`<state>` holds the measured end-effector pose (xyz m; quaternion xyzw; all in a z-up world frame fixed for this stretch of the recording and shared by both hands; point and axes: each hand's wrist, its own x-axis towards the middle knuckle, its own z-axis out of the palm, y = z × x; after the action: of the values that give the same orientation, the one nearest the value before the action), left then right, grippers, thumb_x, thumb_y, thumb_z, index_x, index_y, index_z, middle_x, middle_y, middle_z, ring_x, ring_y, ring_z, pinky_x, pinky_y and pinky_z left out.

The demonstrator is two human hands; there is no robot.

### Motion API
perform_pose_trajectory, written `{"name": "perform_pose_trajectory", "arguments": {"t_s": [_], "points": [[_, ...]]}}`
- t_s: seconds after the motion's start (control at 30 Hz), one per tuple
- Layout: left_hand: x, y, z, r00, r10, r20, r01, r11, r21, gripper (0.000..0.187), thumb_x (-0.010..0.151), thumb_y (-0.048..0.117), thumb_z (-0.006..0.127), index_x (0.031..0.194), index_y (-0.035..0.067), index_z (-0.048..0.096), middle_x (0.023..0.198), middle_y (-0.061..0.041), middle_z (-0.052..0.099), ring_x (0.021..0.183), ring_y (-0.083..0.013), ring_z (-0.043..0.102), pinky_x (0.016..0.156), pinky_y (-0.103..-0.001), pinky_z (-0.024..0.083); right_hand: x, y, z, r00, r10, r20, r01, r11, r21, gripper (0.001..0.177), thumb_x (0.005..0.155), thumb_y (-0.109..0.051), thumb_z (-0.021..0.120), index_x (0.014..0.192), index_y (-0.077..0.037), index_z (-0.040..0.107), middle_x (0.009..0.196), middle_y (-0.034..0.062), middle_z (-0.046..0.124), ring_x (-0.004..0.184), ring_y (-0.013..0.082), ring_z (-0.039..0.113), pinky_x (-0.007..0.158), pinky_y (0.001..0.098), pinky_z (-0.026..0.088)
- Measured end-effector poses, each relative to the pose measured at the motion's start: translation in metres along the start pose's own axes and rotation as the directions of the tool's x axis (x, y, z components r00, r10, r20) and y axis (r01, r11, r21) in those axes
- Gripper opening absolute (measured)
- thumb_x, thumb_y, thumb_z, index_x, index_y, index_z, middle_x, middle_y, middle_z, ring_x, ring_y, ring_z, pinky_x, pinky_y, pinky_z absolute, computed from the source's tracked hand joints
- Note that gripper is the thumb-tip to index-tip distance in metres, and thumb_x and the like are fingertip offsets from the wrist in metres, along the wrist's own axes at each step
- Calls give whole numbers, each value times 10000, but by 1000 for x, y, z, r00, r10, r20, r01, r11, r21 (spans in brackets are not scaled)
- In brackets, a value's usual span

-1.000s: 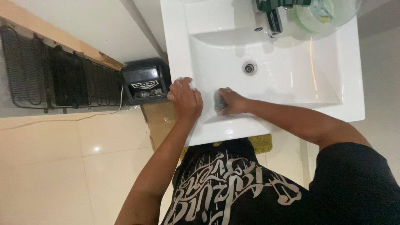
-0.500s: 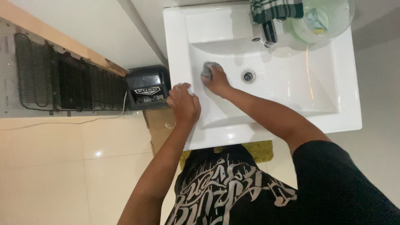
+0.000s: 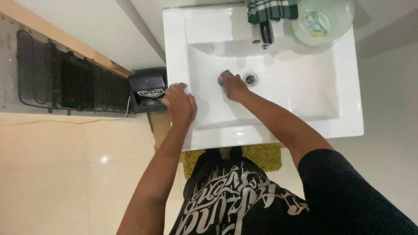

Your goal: The person cleans the white bathroom sink by scrubbing the basin, faucet, and edges with a sponge and then rinsing the surfaces.

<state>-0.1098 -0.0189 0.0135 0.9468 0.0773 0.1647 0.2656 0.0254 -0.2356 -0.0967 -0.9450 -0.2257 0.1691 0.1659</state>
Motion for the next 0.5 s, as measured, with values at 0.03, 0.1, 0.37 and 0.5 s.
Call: {"name": "perform_pose_trajectory", "arguments": {"t_s": [0.03,0.1,0.37,0.5], "points": [[2,0,1,1000,16,-11,-16,1000,20,362,886,138,601,1234,44,570,1256,-178,546,1238,-363,442,1004,-551,295,-6,8,3,1000,3,-1,-3,1000,0,707,751,22,702,1407,-121,479,1419,143,525,1120,449,574,858,463,547],[0,1,1,1000,17,-9,-16,1000,24,360,884,137,601,1231,45,571,1246,-176,544,1241,-359,443,1007,-553,293,-22,28,12,965,-122,233,145,986,-85,748,772,-92,778,1428,-146,423,1441,175,474,1153,438,572,915,493,519],[-2,-1,5,999,39,-36,-37,998,46,339,888,129,596,1215,45,564,1211,-174,527,1234,-369,438,1006,-549,299,-88,142,-11,897,-5,442,104,974,-200,625,668,-254,799,1257,-117,643,1281,164,659,1148,345,652,951,456,559],[-2,-4,9,997,55,-61,-51,997,65,319,896,118,602,1205,50,558,1211,-185,519,1224,-373,425,993,-544,299,-97,83,-39,736,230,637,-197,972,-124,653,729,-463,675,1293,-133,687,1270,198,705,1123,354,683,909,449,547]]}}
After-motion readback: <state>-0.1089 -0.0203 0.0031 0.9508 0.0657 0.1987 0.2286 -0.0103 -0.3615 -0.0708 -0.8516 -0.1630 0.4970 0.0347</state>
